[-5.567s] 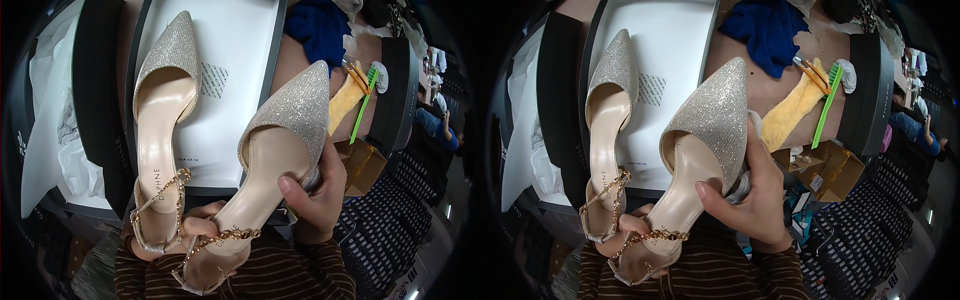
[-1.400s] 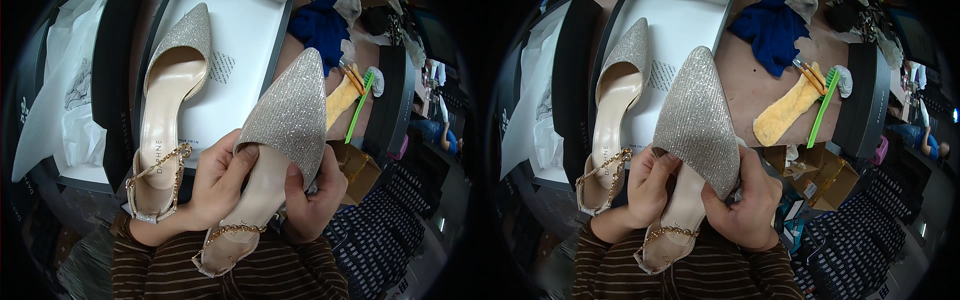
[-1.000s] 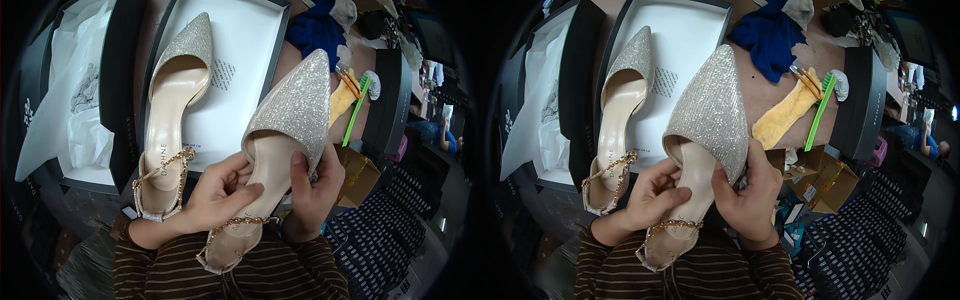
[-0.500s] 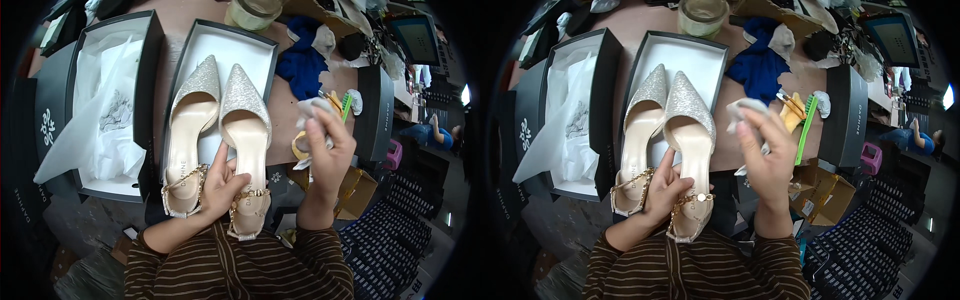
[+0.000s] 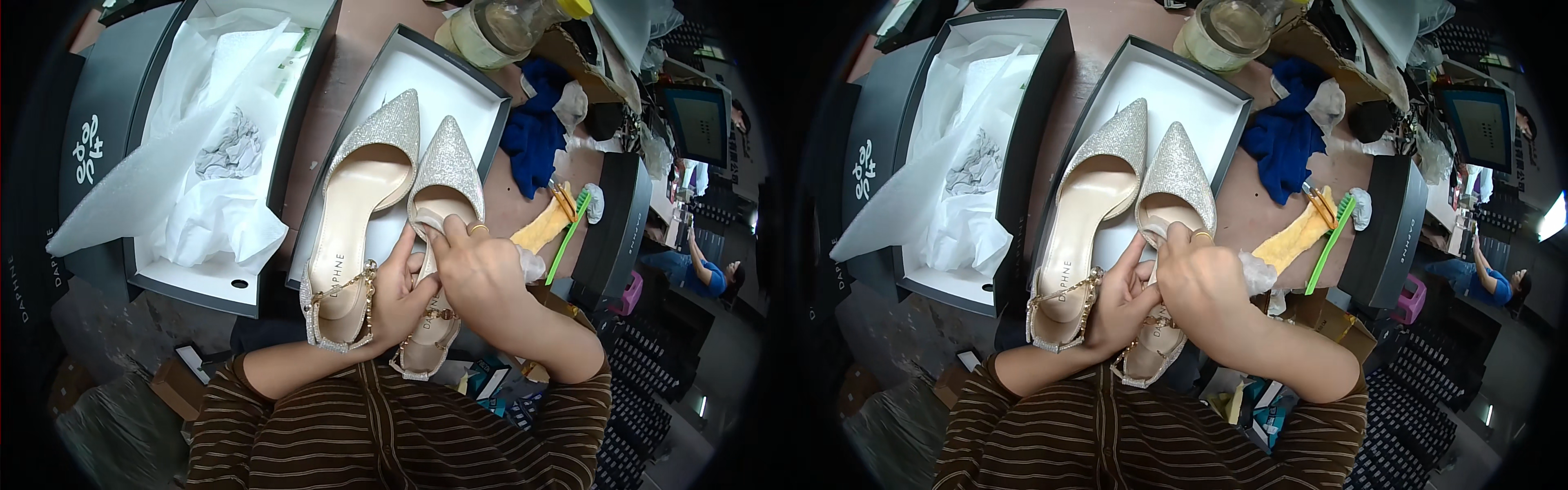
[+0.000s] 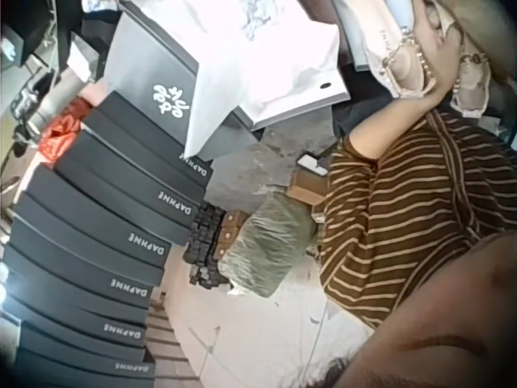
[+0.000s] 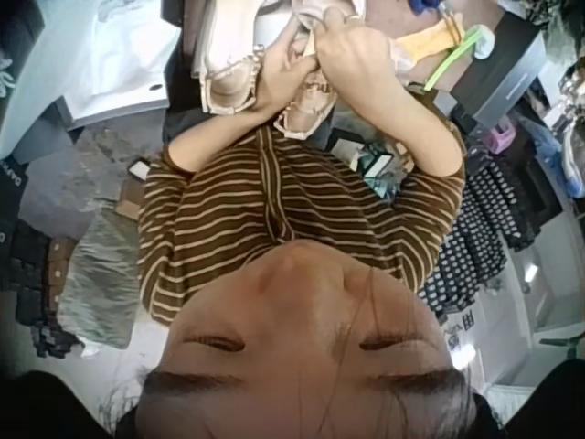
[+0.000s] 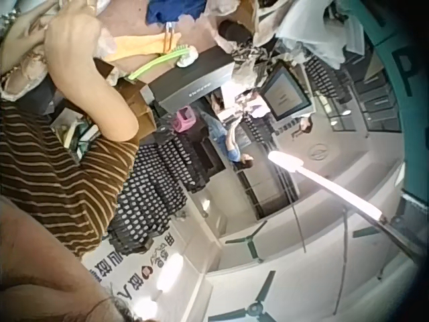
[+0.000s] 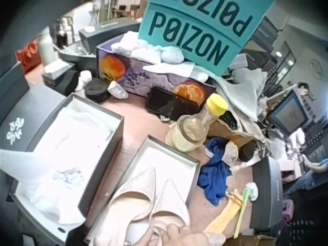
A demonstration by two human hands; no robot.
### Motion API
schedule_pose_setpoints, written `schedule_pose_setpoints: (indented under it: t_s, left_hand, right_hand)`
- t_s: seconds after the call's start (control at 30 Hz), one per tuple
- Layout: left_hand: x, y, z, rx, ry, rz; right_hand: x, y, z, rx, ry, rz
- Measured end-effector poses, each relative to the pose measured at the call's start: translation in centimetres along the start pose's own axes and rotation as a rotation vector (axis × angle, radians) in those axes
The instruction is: The person cuts protective wrapping from high-heeled shoes using snips, wipes them with a cloth dampened from a bottle, and wraps the shoes in tissue paper before packing them into a shoebox.
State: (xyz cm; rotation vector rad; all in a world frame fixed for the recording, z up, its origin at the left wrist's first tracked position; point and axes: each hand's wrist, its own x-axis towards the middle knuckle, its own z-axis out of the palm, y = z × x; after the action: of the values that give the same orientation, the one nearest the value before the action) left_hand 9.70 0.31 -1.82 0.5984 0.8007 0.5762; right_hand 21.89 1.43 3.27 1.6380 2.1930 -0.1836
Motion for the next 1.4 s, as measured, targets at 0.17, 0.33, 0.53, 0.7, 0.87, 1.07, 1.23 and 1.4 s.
schedule_pose_setpoints:
  t_s: [0.17, 0.33, 0.53, 0.7, 0.87, 1.07, 1.23, 1.4]
  left_hand:
    - [-0.3, -1.7, -0.5, 0.104, 0.037, 0.074]
    - [0.4, -3.6, -0.6, 0.162, 0.078, 0.181]
    - [0.0, -3.1, -0.5, 0.276, 0.069, 0.166]
    - [0.5, -4.1, -0.7, 0.219, 0.062, 0.199]
    - [0.8, -3.6, -0.7, 0.113, 0.017, 0.130]
    - [0.2, -2.4, -1.2, 0.293, -0.020, 0.098]
    - [0.2, -2.4, -0.9, 0.250, 0.024, 0.144]
    - [0.3, -2.5, -0.6, 0.110, 0.004, 0.122]
  right_hand:
    - [-0.6, -0.6, -0.7, -0.182, -0.081, 0.006]
    - [0.1, -0.8, -0.7, -0.248, -0.083, 0.003]
    - [-0.7, -1.0, -1.0, -0.314, -0.101, 0.030]
    - [-0.1, -0.6, -1.3, -0.250, -0.148, 0.005]
    - [0.9, -0.4, -0.3, -0.236, -0.096, 0.007]
    - [-1.0, -0.4, -0.4, -0.154, -0.085, 0.050]
    - [0.1, -0.9, -0.9, -0.234, -0.111, 0.064]
    - [0.5, -1.0, 0.0, -0.269, -0.102, 0.064]
